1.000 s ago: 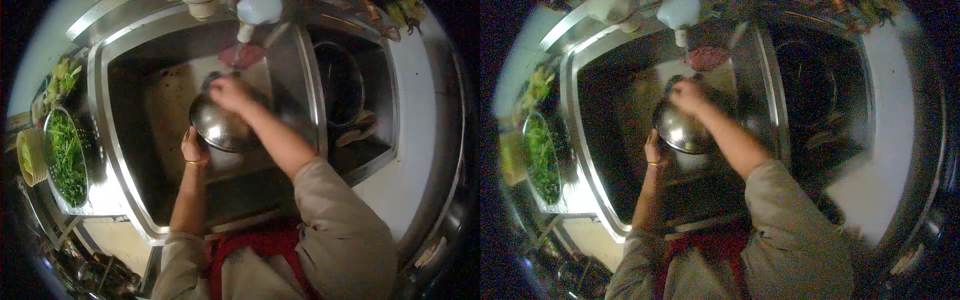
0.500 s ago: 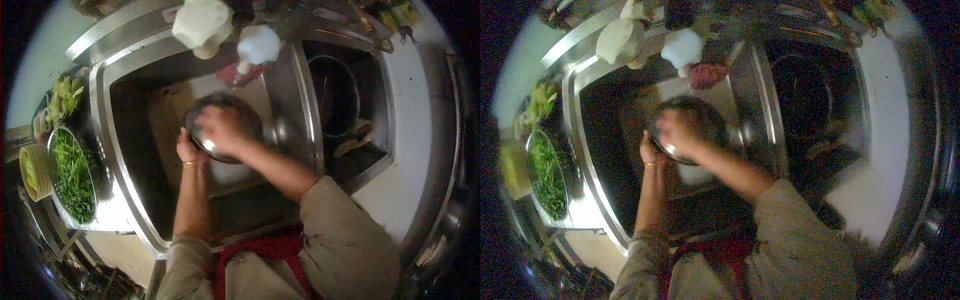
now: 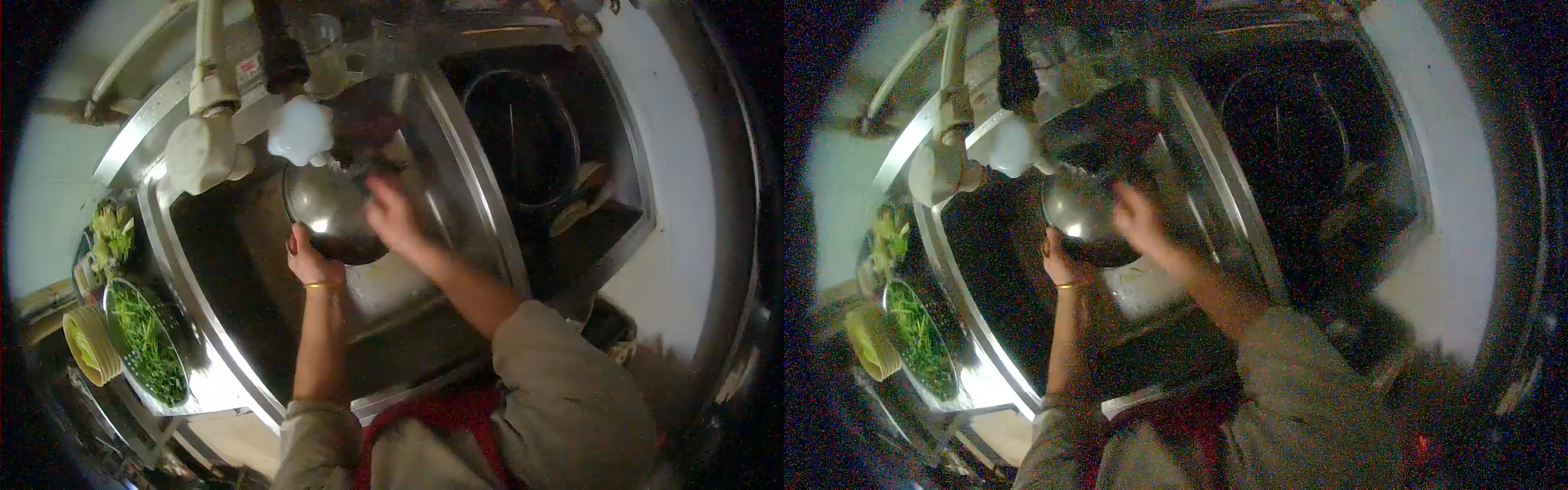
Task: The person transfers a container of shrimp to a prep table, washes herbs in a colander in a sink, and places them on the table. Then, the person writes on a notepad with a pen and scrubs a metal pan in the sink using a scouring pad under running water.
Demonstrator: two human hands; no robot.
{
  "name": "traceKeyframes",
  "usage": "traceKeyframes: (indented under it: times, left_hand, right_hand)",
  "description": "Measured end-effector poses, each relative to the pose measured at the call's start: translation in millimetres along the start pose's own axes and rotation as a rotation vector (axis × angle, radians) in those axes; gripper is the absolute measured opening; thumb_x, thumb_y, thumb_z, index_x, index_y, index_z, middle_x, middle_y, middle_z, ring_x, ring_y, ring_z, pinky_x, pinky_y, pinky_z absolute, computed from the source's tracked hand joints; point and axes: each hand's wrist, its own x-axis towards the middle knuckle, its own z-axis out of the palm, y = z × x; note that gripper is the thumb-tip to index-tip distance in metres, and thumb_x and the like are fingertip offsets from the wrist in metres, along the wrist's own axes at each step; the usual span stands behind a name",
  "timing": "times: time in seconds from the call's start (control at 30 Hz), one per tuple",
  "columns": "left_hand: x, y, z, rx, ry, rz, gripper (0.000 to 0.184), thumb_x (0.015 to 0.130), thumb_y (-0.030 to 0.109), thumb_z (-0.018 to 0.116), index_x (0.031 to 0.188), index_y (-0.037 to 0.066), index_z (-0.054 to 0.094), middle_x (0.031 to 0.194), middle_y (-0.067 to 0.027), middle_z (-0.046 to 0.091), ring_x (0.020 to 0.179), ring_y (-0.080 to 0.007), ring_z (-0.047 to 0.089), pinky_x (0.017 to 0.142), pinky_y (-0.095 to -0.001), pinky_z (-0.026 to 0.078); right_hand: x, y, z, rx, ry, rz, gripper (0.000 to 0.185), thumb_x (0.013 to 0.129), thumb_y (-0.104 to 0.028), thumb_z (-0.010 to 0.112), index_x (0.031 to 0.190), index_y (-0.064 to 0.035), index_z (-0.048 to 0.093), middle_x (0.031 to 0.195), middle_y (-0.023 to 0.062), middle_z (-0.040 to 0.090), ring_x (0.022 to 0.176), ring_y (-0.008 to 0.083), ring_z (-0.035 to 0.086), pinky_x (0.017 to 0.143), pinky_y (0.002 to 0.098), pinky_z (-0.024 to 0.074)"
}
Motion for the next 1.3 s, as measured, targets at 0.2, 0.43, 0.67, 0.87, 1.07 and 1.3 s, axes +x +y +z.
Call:
traceKeyframes:
  times: [0.2,0.43,0.67,0.87,1.07,1.3]
  left_hand:
    - [-9,-2,35,0.034,-0.131,0.039,0.020,0.090,0.020,0.052,0.099,0.003,0.056,0.093,-0.0071,0.059,0.082,-0.0225,0.057,0.071,-0.0382,0.049]
    - [-18,-12,36,0.143,-0.128,0.007,0.017,0.088,0.017,0.053,0.093,0.001,0.059,0.082,-0.0046,0.060,0.068,-0.0156,0.055,0.062,-0.0302,0.046]
    - [-23,11,33,0.427,-0.284,0.296,0.015,0.089,0.012,0.052,0.089,-0.001,0.059,0.081,-0.0034,0.059,0.070,-0.0130,0.054,0.062,-0.0284,0.045]
    - [-44,10,10,0.781,-0.211,0.481,0.026,0.087,0.019,0.057,0.072,-0.002,0.057,0.065,-0.0007,0.054,0.061,-0.0101,0.045,0.055,-0.0283,0.039]
    - [-44,8,-18,0.698,-0.265,0.426,0.023,0.087,0.016,0.055,0.074,-0.003,0.058,0.068,-0.0022,0.057,0.061,-0.0101,0.048,0.056,-0.0269,0.040]
    - [-12,-20,-71,0.114,0.174,0.028,0.020,0.090,0.014,0.045,0.094,-0.002,0.057,0.094,-0.0109,0.058,0.078,-0.0223,0.057,0.069,-0.0361,0.049]
  right_hand:
    - [73,-17,-11,-0.127,-0.145,0.053,0.031,0.079,-0.020,0.053,0.104,-0.0029,0.061,0.095,0.0113,0.063,0.086,0.0245,0.060,0.078,0.0347,0.0469]
    - [20,-48,-47,-0.185,-0.148,-0.285,0.034,0.074,-0.014,0.059,0.107,-0.0063,0.060,0.096,0.0139,0.060,0.088,0.0296,0.059,0.080,0.0413,0.0472]
    - [26,-85,-31,-0.303,-0.206,-0.456,0.027,0.069,-0.010,0.058,0.094,-0.0088,0.066,0.090,0.0111,0.060,0.084,0.0290,0.057,0.073,0.0386,0.0467]
    - [54,-28,-17,0.077,-0.462,0.173,0.015,0.073,-0.016,0.058,0.082,-0.0063,0.065,0.075,0.0092,0.064,0.070,0.0227,0.062,0.067,0.0399,0.0497]
    - [12,-67,-25,-0.155,-0.369,-0.210,0.023,0.073,-0.023,0.059,0.086,-0.0056,0.065,0.077,0.0146,0.064,0.075,0.0267,0.063,0.068,0.0395,0.0483]
    - [-51,103,-24,0.162,-0.126,0.528,0.033,0.088,-0.023,0.051,0.113,-0.0022,0.056,0.099,0.0080,0.058,0.085,0.0154,0.054,0.075,0.0329,0.0449]
